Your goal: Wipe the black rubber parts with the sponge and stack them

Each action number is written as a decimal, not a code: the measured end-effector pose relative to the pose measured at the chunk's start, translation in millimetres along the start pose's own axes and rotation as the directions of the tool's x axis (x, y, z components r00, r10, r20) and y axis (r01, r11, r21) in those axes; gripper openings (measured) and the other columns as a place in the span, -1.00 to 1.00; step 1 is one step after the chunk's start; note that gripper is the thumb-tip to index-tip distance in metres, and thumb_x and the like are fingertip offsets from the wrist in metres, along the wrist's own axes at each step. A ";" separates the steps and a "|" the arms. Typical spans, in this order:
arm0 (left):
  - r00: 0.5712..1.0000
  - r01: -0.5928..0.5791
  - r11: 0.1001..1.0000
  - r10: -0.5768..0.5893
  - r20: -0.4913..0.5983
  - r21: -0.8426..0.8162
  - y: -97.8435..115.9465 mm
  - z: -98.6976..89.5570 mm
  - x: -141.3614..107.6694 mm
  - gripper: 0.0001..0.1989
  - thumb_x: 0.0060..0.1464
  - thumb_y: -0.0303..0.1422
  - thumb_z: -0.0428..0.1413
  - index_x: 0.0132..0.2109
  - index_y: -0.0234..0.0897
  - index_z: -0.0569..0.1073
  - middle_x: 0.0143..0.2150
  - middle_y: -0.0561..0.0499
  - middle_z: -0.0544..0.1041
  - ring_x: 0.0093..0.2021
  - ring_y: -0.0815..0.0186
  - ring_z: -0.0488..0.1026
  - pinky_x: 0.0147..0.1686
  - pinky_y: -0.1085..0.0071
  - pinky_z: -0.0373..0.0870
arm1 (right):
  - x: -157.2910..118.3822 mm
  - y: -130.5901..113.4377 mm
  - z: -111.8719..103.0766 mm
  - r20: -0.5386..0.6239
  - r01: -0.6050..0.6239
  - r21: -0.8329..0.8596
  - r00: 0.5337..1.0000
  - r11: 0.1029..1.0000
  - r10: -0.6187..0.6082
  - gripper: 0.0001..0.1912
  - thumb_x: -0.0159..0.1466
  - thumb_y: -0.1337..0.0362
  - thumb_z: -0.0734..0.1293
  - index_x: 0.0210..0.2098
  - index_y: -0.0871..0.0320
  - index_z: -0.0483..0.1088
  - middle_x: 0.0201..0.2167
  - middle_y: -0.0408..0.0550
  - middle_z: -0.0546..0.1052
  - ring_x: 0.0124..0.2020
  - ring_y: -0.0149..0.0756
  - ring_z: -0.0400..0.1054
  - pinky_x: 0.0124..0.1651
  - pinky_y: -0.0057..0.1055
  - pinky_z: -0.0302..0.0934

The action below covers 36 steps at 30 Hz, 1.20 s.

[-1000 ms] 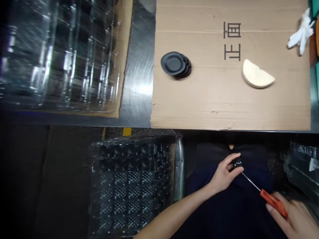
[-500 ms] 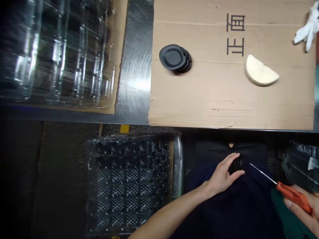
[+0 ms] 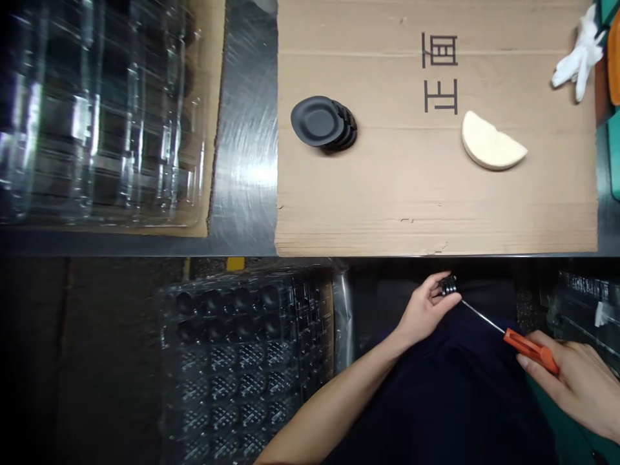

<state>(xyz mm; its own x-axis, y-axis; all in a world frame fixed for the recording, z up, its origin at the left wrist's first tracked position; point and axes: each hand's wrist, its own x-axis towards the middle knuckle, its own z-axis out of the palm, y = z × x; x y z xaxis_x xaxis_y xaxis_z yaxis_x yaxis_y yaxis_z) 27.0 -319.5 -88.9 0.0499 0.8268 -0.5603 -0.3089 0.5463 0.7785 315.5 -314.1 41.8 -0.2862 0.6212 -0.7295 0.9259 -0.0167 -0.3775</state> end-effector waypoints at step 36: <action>0.971 0.238 0.922 -0.239 0.035 -0.307 -31.0 -14.3 45.9 -0.34 -0.10 -0.17 0.46 0.09 -0.36 0.47 -0.15 -0.12 0.58 -0.22 0.26 0.56 -0.21 0.28 0.50 | 28.3 -19.1 9.7 0.138 0.082 0.017 0.987 0.996 -0.083 -0.58 0.40 -0.16 0.19 -0.31 0.00 0.41 -0.55 -0.18 0.44 -0.47 -0.19 0.38 -0.40 -0.39 0.08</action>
<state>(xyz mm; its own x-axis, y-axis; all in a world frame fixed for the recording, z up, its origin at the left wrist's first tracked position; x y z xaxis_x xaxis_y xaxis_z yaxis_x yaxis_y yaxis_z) 25.3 -300.4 -142.8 0.1553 0.6767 -0.7197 -0.5645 0.6586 0.4976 287.4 -303.8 22.8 -0.3938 0.5063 -0.7672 0.8950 0.0208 -0.4457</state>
